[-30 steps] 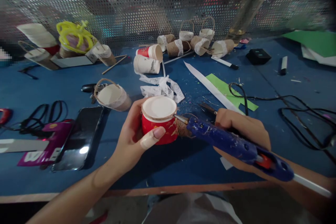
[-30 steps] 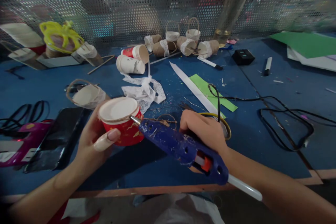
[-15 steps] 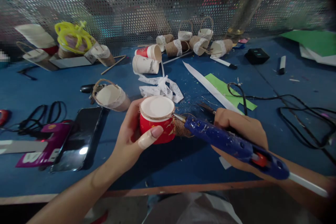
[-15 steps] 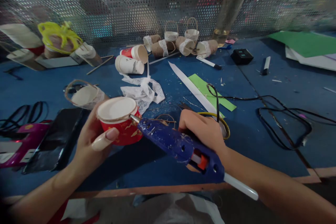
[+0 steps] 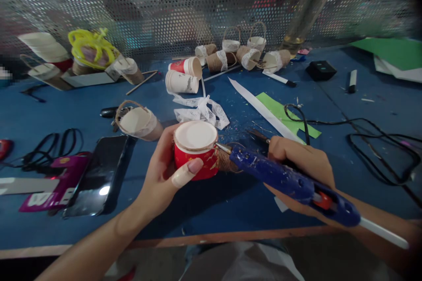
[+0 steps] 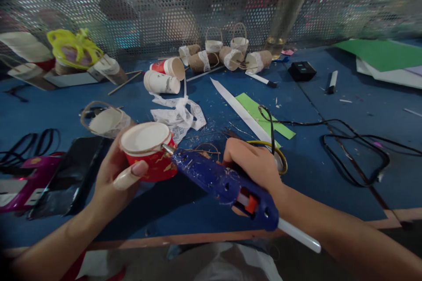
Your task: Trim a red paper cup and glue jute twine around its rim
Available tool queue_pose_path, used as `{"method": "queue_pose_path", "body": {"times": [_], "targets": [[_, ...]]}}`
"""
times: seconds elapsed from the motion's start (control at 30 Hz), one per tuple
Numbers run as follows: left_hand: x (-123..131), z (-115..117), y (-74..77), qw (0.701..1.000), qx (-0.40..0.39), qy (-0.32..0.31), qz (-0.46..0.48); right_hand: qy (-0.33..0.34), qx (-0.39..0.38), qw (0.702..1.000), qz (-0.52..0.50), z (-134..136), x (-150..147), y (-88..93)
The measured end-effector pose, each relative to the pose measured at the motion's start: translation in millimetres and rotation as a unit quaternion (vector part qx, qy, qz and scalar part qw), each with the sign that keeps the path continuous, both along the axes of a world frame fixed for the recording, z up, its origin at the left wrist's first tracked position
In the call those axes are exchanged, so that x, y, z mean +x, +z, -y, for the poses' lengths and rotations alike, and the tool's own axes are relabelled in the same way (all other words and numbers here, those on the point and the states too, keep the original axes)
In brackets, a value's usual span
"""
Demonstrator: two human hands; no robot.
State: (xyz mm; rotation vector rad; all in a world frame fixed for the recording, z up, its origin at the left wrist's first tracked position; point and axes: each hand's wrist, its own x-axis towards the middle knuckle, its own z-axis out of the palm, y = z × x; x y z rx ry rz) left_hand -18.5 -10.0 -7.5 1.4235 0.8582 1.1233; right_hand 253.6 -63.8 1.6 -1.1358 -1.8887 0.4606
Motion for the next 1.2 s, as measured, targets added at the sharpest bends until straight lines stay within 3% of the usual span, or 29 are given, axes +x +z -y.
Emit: {"method": "queue_pose_path", "body": {"times": [0.27,0.47,0.77,1.03,1.2], "targets": [[1.1,-0.1,1.4,1.0,0.007,-0.01,-0.019,0.035,0.009,0.999,-0.009,1.1,0.2,1.8],[0.3,-1.2,-2.7,1.0,-0.005,-0.011,0.001,-0.012,-0.003,1.0,0.003,1.3,-0.4,2.5],[1.8,-2.0,-0.4,1.0,-0.008,-0.012,-0.022,0.017,-0.001,1.0,0.008,1.9,-1.3,-0.2],[-6.6,-1.6,-7.2,0.999,-0.041,-0.016,0.006,-0.028,-0.025,0.999,0.013,3.2,0.1,3.7],[-3.8,-1.3,-3.5,0.997,-0.073,-0.031,0.018,0.012,-0.008,1.0,0.007,3.7,-1.5,4.2]]}}
